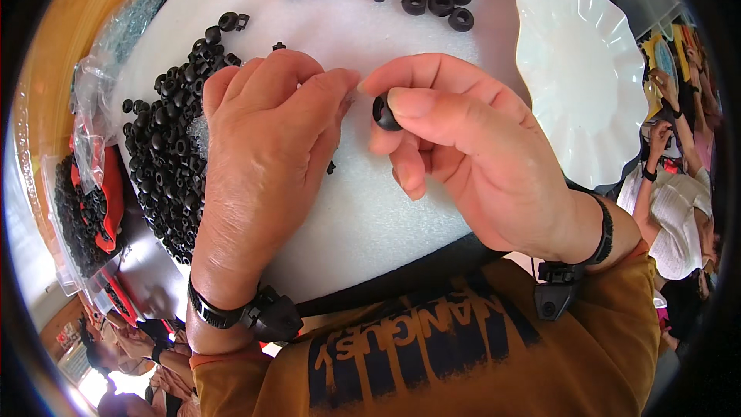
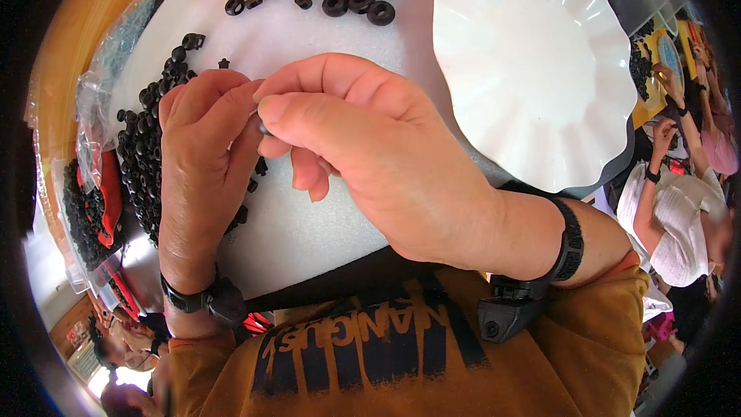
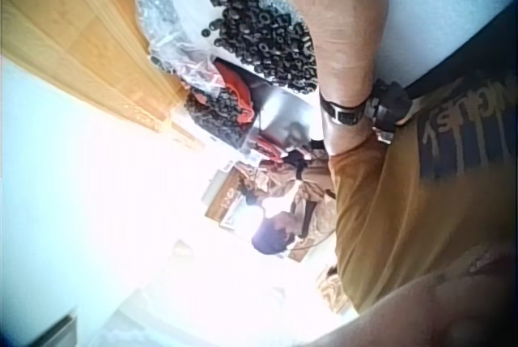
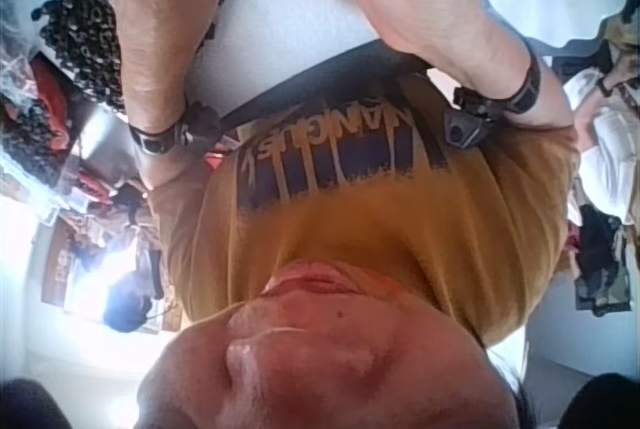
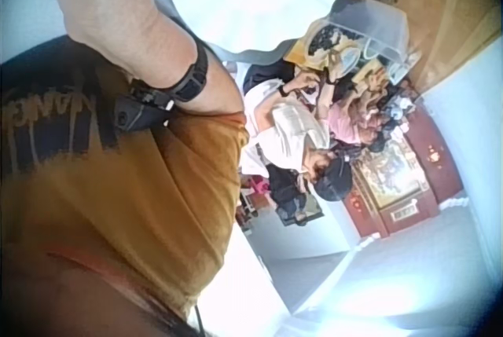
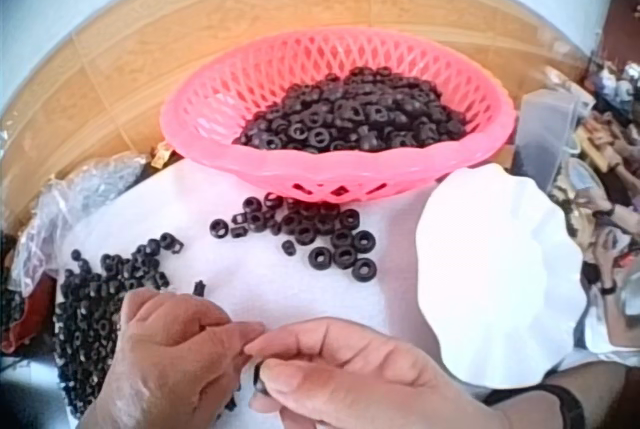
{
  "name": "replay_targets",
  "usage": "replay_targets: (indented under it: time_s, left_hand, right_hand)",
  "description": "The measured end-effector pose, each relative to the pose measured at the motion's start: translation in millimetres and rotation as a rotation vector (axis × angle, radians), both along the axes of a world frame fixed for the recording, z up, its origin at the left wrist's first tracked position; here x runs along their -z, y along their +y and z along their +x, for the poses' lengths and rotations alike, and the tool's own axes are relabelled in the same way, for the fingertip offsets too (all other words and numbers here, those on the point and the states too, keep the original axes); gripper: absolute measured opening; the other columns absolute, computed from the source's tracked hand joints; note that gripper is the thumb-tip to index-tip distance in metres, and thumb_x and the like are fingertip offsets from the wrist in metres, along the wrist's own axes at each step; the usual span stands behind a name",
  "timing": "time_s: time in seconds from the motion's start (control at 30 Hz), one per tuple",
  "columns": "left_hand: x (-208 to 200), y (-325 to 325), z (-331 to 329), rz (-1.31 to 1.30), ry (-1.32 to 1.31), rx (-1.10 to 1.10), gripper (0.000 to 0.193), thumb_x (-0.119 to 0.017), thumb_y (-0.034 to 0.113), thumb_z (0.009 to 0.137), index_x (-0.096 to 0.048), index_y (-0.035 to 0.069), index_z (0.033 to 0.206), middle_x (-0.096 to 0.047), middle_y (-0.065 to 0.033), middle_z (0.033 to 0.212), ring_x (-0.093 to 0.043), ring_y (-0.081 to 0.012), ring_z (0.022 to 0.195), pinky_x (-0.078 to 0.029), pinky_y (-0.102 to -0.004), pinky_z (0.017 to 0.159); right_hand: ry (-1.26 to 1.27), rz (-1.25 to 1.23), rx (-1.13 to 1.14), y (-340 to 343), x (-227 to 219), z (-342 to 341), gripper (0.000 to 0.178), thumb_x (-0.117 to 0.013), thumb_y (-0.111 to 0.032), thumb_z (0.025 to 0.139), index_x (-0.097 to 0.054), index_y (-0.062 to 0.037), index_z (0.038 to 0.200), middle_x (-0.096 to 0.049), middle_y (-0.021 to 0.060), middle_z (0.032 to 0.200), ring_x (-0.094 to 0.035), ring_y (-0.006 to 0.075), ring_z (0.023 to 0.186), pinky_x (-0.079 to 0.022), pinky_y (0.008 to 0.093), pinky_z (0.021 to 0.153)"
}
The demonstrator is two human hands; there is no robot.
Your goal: Manually assembling small black plastic components by inserting plugs into caps.
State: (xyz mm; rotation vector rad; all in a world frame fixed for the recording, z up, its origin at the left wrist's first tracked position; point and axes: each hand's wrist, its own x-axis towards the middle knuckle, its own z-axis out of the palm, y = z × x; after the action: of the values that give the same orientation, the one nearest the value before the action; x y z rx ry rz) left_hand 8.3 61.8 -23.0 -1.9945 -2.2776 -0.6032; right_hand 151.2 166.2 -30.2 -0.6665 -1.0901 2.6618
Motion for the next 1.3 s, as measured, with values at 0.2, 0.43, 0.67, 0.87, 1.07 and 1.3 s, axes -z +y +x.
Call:
replay_targets:
  time_s: [0.2, 0.43, 0.67, 0.87, 1.07, 1.3]
  left_hand:
    - [0.1, 2.8, 0.1, -0.046, 0.041, -0.014, 0.016, -0.063, 0.004, 0.068, -0.058, 0.009, 0.082, -0.053, -0.0031, 0.077, -0.052, -0.0226, 0.073, -0.035, -0.0354, 0.074]
    - [1.2, 1.5, -2.5, -0.043, 0.021, 0.033, 0.017, -0.063, 0.003, 0.066, -0.056, 0.008, 0.081, -0.053, -0.0037, 0.077, -0.053, -0.0232, 0.075, -0.036, -0.0355, 0.076]
    - [-8.9, -9.8, 8.7, 0.130, -0.441, -0.192, 0.016, -0.058, -0.005, 0.072, -0.057, 0.005, 0.085, -0.058, -0.0035, 0.075, -0.054, -0.0162, 0.066, -0.042, -0.0275, 0.067]
    - [-22.2, -21.2, 13.5, 0.185, -0.746, -0.050, 0.018, -0.050, -0.010, 0.076, -0.054, -0.003, 0.092, -0.054, -0.0096, 0.090, -0.051, -0.0142, 0.084, -0.040, -0.0240, 0.075]
    - [-24.9, -20.5, 15.4, 0.135, -0.650, 0.009, 0.019, -0.053, -0.010, 0.072, -0.056, -0.003, 0.089, -0.055, -0.0104, 0.088, -0.051, -0.0168, 0.084, -0.040, -0.0274, 0.076]
    - [-24.3, -24.7, 21.7, 0.179, -0.693, -0.103, 0.019, -0.055, -0.011, 0.073, -0.056, -0.003, 0.090, -0.056, -0.0113, 0.090, -0.053, -0.0170, 0.080, -0.041, -0.0268, 0.073]
  right_hand:
    - [0.036, -0.022, -0.041, 2.6, 1.5, 2.7, 0.025, -0.047, -0.016, 0.087, -0.053, 0.0005, 0.105, -0.061, 0.0092, 0.085, -0.052, 0.0085, 0.062, -0.043, 0.0224, 0.058]
    - [0.117, -0.024, -0.072, 0.4, 0.6, 3.7, 0.028, -0.046, -0.014, 0.087, -0.052, 0.0034, 0.108, -0.060, 0.0119, 0.088, -0.053, 0.0098, 0.063, -0.044, 0.0234, 0.059]
    - [0.114, -0.069, -0.082, 4.4, 0.1, 4.7, 0.028, -0.047, -0.014, 0.087, -0.052, 0.0038, 0.108, -0.061, 0.0125, 0.088, -0.055, 0.0104, 0.065, -0.044, 0.0237, 0.059]
    - [0.101, -0.053, -0.074, 0.9, 0.1, 4.4, 0.026, -0.051, -0.013, 0.088, -0.053, 0.0020, 0.108, -0.061, 0.0126, 0.091, -0.056, 0.0109, 0.066, -0.045, 0.0233, 0.060]
    - [0.109, -0.048, -0.104, -0.2, 2.8, 3.1, 0.024, -0.053, -0.012, 0.087, -0.053, 0.0015, 0.108, -0.061, 0.0113, 0.091, -0.056, 0.0111, 0.067, -0.046, 0.0234, 0.060]
    - [0.103, -0.033, -0.121, -1.1, 3.0, 1.8, 0.024, -0.055, -0.013, 0.087, -0.054, 0.0018, 0.107, -0.061, 0.0092, 0.089, -0.056, 0.0110, 0.066, -0.047, 0.0242, 0.061]
